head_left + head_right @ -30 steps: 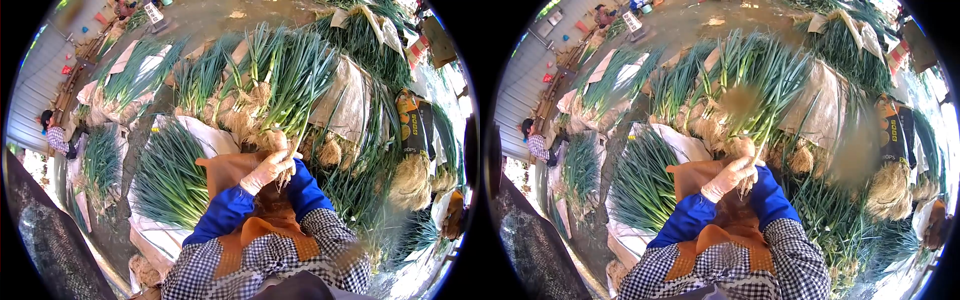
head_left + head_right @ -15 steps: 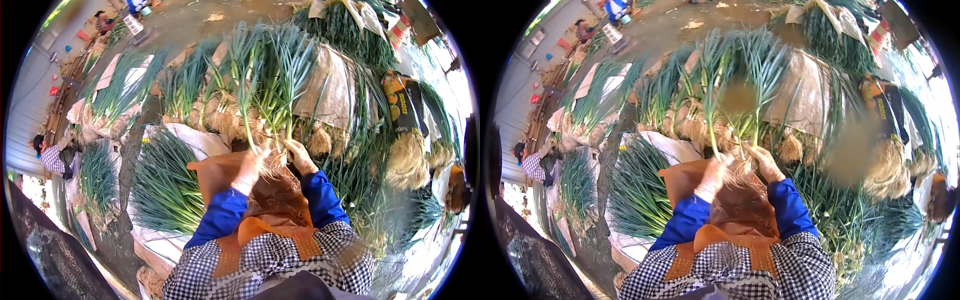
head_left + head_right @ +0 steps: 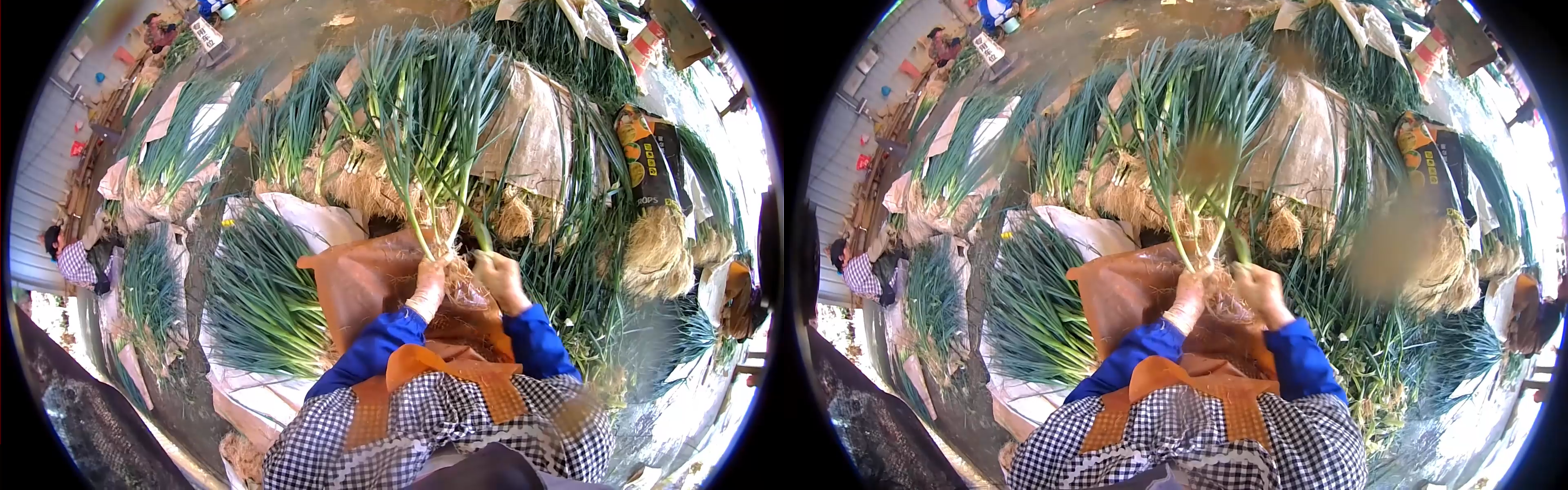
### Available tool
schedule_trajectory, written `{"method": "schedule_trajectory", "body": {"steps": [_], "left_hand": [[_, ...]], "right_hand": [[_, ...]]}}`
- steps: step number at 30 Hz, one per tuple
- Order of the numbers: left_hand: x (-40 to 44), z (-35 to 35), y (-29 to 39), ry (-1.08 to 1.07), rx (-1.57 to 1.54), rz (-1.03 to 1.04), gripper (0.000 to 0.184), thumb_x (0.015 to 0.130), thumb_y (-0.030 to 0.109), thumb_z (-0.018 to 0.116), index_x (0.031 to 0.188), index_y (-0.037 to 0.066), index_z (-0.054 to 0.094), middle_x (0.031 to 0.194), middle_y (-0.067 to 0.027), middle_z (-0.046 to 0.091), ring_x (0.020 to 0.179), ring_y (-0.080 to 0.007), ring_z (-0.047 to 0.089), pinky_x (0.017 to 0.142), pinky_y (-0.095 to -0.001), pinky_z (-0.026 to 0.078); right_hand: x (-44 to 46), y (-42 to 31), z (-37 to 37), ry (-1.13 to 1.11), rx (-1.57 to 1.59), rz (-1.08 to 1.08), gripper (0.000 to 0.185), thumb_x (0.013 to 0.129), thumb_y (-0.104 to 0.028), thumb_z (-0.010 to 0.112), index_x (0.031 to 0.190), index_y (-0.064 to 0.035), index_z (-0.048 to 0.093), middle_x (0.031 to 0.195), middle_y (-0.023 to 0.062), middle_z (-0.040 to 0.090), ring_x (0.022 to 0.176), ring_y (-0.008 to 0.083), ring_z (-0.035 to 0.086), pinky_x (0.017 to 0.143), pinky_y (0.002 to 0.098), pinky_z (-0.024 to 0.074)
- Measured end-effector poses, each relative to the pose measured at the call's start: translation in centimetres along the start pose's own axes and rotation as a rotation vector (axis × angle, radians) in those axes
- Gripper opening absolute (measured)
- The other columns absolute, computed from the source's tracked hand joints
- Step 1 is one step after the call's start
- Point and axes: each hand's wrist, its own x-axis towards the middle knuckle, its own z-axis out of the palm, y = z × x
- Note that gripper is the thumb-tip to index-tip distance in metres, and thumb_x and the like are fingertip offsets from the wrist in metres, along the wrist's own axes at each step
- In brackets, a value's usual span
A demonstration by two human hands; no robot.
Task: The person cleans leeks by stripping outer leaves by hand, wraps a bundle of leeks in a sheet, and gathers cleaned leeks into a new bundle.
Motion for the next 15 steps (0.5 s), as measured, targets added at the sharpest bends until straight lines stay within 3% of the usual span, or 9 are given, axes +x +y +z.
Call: {"method": "schedule_trajectory", "body": {"steps": [2, 4, 6, 7, 8, 9, 10, 12, 15], "left_hand": [[0.9, -0.5, -0.6, 0.046, 0.008, 0.061, 0.017, 0.080, 0.007, 0.061, 0.097, 0.005, 0.059, 0.070, 0.0023, 0.057, 0.056, -0.0077, 0.053, 0.045, -0.0191, 0.041], [0.5, 0.2, -1.0, -0.039, -0.016, 0.186, 0.015, 0.079, 0.009, 0.063, 0.093, 0.006, 0.060, 0.069, 0.0022, 0.057, 0.053, -0.0077, 0.052, 0.043, -0.0195, 0.040], [-0.5, 0.6, -0.1, -0.064, 0.038, 0.052, 0.016, 0.079, 0.006, 0.062, 0.095, 0.004, 0.059, 0.073, 0.0017, 0.057, 0.055, -0.0075, 0.052, 0.045, -0.0197, 0.041], [-0.7, 1.1, 0.2, -0.074, 0.078, 0.045, 0.018, 0.080, 0.004, 0.061, 0.098, 0.004, 0.058, 0.075, 0.0011, 0.057, 0.059, -0.0076, 0.053, 0.049, -0.0190, 0.042], [-1.3, 1.1, -0.1, -0.075, 0.118, 0.023, 0.020, 0.080, 0.003, 0.060, 0.100, 0.003, 0.057, 0.078, 0.0004, 0.058, 0.063, -0.0077, 0.054, 0.053, -0.0182, 0.043], [0.8, -0.1, -2.6, -0.097, 0.227, 0.258, 0.025, 0.081, 0.001, 0.059, 0.105, 0.003, 0.054, 0.084, -0.0005, 0.058, 0.071, -0.0080, 0.055, 0.060, -0.0187, 0.045], [0.5, 0.1, -2.5, -0.123, 0.102, 0.143, 0.030, 0.079, 0.001, 0.061, 0.108, 0.002, 0.052, 0.091, -0.0018, 0.059, 0.076, -0.0094, 0.056, 0.065, -0.0212, 0.047], [0.4, 0.4, -2.2, -0.103, 0.147, 0.210, 0.038, 0.078, -0.001, 0.061, 0.115, -0.001, 0.050, 0.093, -0.0037, 0.060, 0.079, -0.0103, 0.056, 0.064, -0.0208, 0.048], [-0.9, 1.6, 0.4, -0.075, 0.000, 0.195, 0.035, 0.080, 0.000, 0.059, 0.114, -0.002, 0.051, 0.097, -0.0045, 0.060, 0.077, -0.0110, 0.057, 0.064, -0.0213, 0.048]], "right_hand": [[-1.6, 3.9, -4.9, 0.029, 0.098, 0.017, 0.024, 0.088, -0.026, 0.057, 0.084, -0.0044, 0.067, 0.057, -0.0002, 0.057, 0.048, 0.0102, 0.052, 0.045, 0.0274, 0.0415], [-1.3, 8.3, -9.4, -0.227, -0.983, -0.022, 0.044, 0.090, -0.041, 0.042, 0.084, -0.0039, 0.064, 0.070, 0.0132, 0.065, 0.062, 0.0228, 0.063, 0.057, 0.0345, 0.0490], [-0.7, 11.5, -11.2, -0.481, -1.457, -0.080, 0.059, 0.088, -0.056, 0.034, 0.087, -0.0058, 0.065, 0.076, 0.0148, 0.066, 0.072, 0.0277, 0.065, 0.066, 0.0392, 0.0503], [-0.1, 6.0, -8.3, -0.284, -1.199, 0.005, 0.053, 0.087, -0.054, 0.039, 0.091, -0.0075, 0.065, 0.082, 0.0136, 0.066, 0.074, 0.0270, 0.065, 0.067, 0.0368, 0.0507], [0.3, 1.8, -5.7, -0.126, -1.051, -0.075, 0.045, 0.085, -0.050, 0.048, 0.097, -0.0096, 0.065, 0.084, 0.0130, 0.066, 0.076, 0.0272, 0.065, 0.067, 0.0352, 0.0507], [0.7, -0.1, -3.3, 0.034, -0.659, -0.281, 0.039, 0.082, -0.044, 0.057, 0.101, -0.0113, 0.065, 0.083, 0.0120, 0.066, 0.075, 0.0247, 0.065, 0.066, 0.0340, 0.0505], [0.9, -2.9, -1.0, 0.061, -0.459, -0.335, 0.036, 0.081, -0.045, 0.057, 0.101, -0.0155, 0.064, 0.080, 0.0139, 0.065, 0.076, 0.0278, 0.064, 0.070, 0.0353, 0.0493], [4.2, -3.0, 1.9, -0.189, -0.475, -0.315, 0.032, 0.082, -0.035, 0.058, 0.102, -0.0099, 0.062, 0.076, 0.0127, 0.064, 0.072, 0.0237, 0.063, 0.068, 0.0326, 0.0491], [4.6, -1.6, 3.3, -0.418, 0.225, -0.103, 0.019, 0.088, -0.021, 0.052, 0.090, -0.0031, 0.058, 0.069, 0.0031, 0.056, 0.062, 0.0106, 0.050, 0.058, 0.0234, 0.0421]]}}
